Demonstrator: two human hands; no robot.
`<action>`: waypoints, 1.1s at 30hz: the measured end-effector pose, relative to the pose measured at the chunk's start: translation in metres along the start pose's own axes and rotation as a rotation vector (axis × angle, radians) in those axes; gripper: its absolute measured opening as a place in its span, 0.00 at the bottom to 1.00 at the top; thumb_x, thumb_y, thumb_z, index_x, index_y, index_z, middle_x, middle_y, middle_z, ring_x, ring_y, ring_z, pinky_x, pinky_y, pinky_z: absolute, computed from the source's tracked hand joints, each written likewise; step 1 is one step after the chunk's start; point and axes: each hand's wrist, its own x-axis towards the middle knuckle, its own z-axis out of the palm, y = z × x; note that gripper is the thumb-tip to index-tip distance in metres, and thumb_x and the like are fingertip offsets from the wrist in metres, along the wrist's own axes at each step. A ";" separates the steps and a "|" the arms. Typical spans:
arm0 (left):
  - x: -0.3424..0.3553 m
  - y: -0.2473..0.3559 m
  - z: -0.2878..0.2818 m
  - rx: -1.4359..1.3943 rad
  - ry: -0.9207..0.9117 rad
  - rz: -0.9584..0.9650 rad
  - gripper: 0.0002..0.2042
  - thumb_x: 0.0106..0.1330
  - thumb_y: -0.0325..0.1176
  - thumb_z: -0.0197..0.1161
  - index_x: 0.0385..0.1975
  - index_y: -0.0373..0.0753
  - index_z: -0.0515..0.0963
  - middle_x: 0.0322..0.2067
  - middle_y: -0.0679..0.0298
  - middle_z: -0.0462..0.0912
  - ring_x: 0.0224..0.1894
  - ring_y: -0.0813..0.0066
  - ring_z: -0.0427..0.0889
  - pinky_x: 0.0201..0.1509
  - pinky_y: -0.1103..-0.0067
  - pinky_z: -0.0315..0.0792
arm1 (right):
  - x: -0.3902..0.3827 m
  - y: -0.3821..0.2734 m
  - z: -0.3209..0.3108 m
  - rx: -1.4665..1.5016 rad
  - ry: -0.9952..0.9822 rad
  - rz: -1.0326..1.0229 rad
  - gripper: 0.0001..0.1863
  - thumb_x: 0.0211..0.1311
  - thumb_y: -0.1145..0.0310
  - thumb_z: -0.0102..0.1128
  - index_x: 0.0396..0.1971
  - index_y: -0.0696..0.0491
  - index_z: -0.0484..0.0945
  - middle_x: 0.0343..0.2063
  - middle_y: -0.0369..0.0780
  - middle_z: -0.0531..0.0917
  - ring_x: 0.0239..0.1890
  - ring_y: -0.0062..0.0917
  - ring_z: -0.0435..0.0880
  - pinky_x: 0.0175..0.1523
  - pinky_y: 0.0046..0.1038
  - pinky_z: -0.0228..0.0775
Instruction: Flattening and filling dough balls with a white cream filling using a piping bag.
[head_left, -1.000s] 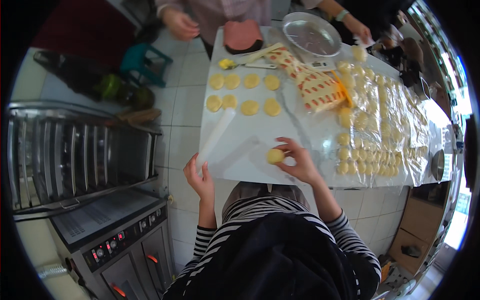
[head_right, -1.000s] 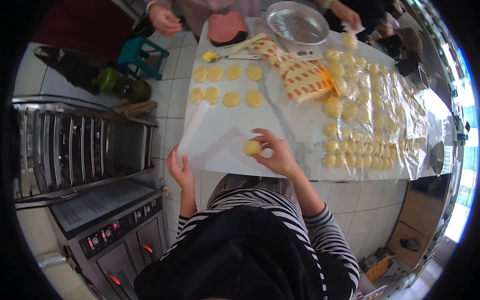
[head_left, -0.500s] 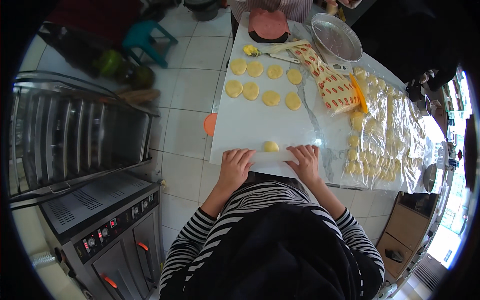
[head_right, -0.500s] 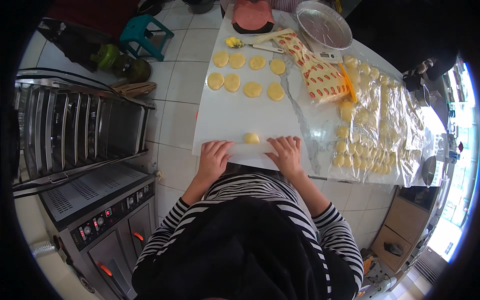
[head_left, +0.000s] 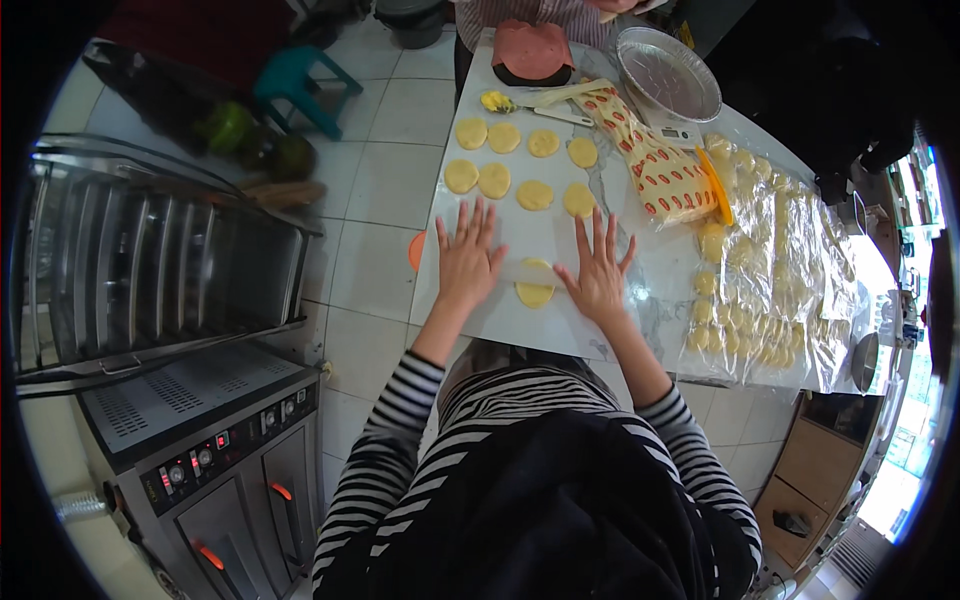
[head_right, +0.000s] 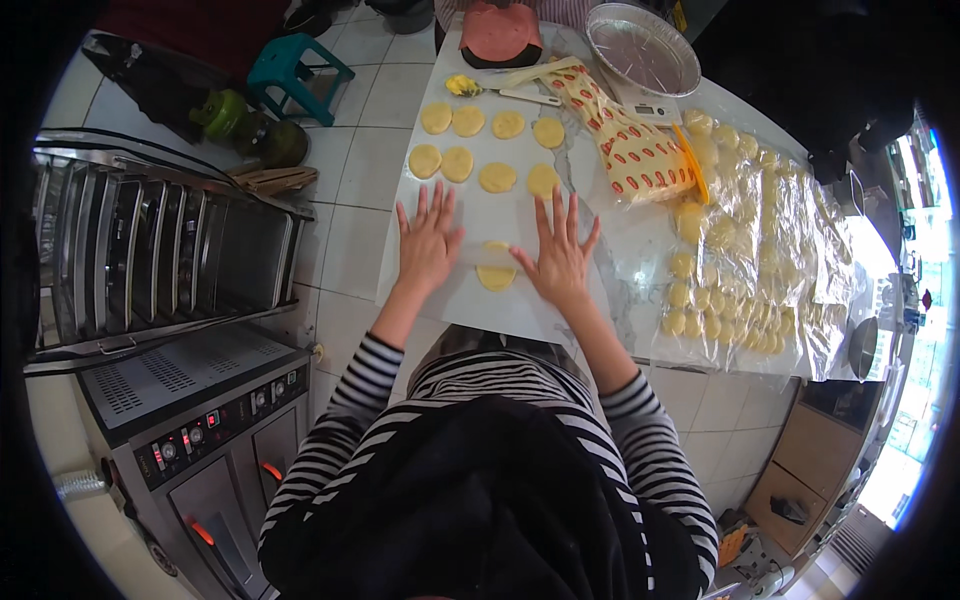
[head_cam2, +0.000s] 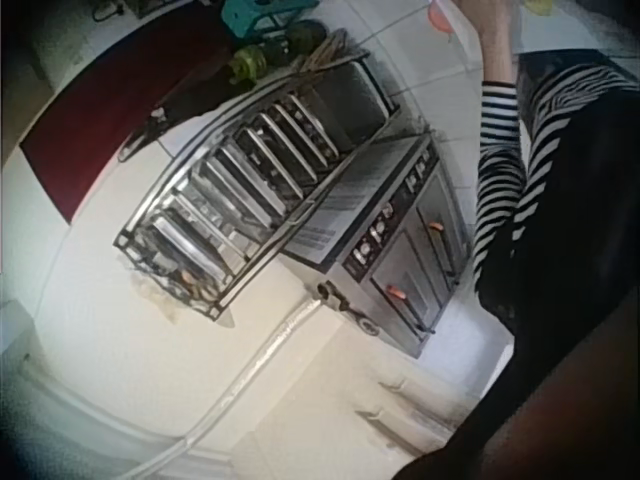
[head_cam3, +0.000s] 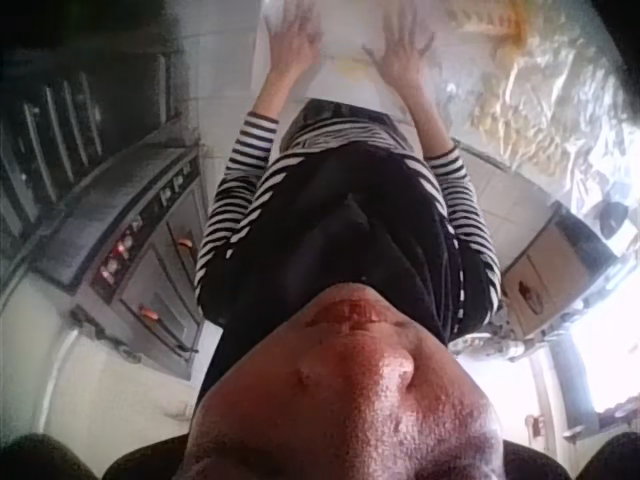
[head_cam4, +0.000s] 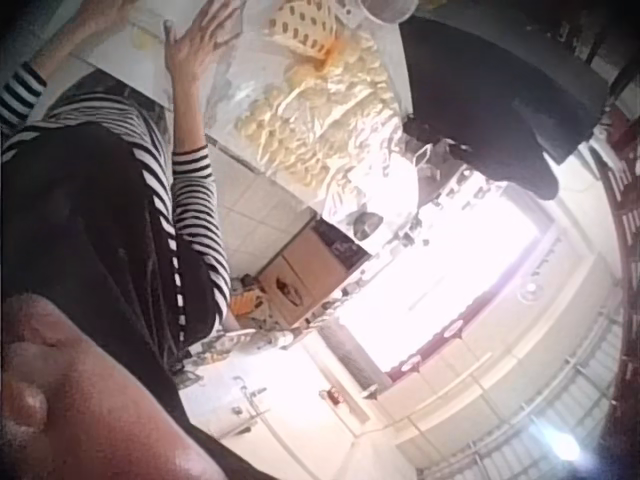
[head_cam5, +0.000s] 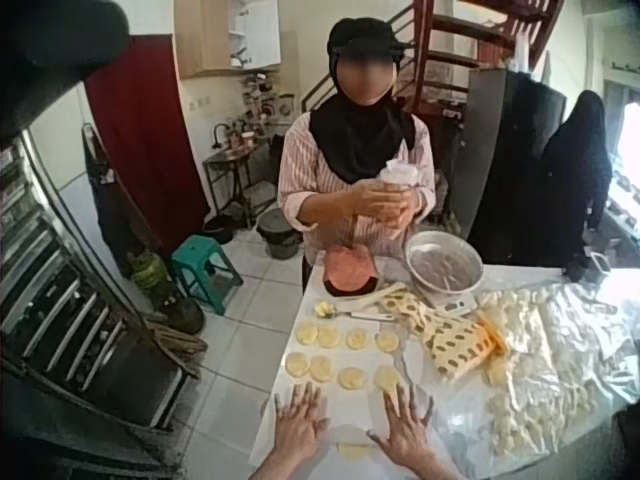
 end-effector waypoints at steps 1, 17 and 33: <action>-0.017 0.003 -0.002 -0.012 -0.041 0.035 0.29 0.62 0.46 0.43 0.61 0.41 0.46 0.62 0.61 0.46 0.65 0.64 0.42 0.63 0.56 0.30 | -0.016 -0.001 -0.002 0.023 -0.084 -0.030 0.39 0.54 0.42 0.39 0.61 0.49 0.45 0.63 0.41 0.45 0.65 0.36 0.36 0.60 0.51 0.17; -0.178 -0.053 -0.025 -0.135 0.450 -0.109 0.15 0.48 0.29 0.59 0.38 0.42 0.72 0.35 0.65 0.74 0.40 0.68 0.68 0.50 0.69 0.56 | 0.014 -0.025 0.003 0.586 -0.312 -0.237 0.12 0.39 0.76 0.59 0.29 0.58 0.75 0.24 0.44 0.76 0.36 0.38 0.73 0.45 0.31 0.65; -0.194 -0.109 -0.053 -0.087 0.722 -0.535 0.14 0.54 0.27 0.55 0.41 0.35 0.70 0.39 0.57 0.73 0.43 0.59 0.66 0.49 0.68 0.58 | 0.068 -0.107 0.039 0.264 -0.181 -0.606 0.20 0.55 0.63 0.51 0.46 0.58 0.68 0.49 0.46 0.69 0.54 0.32 0.67 0.59 0.35 0.54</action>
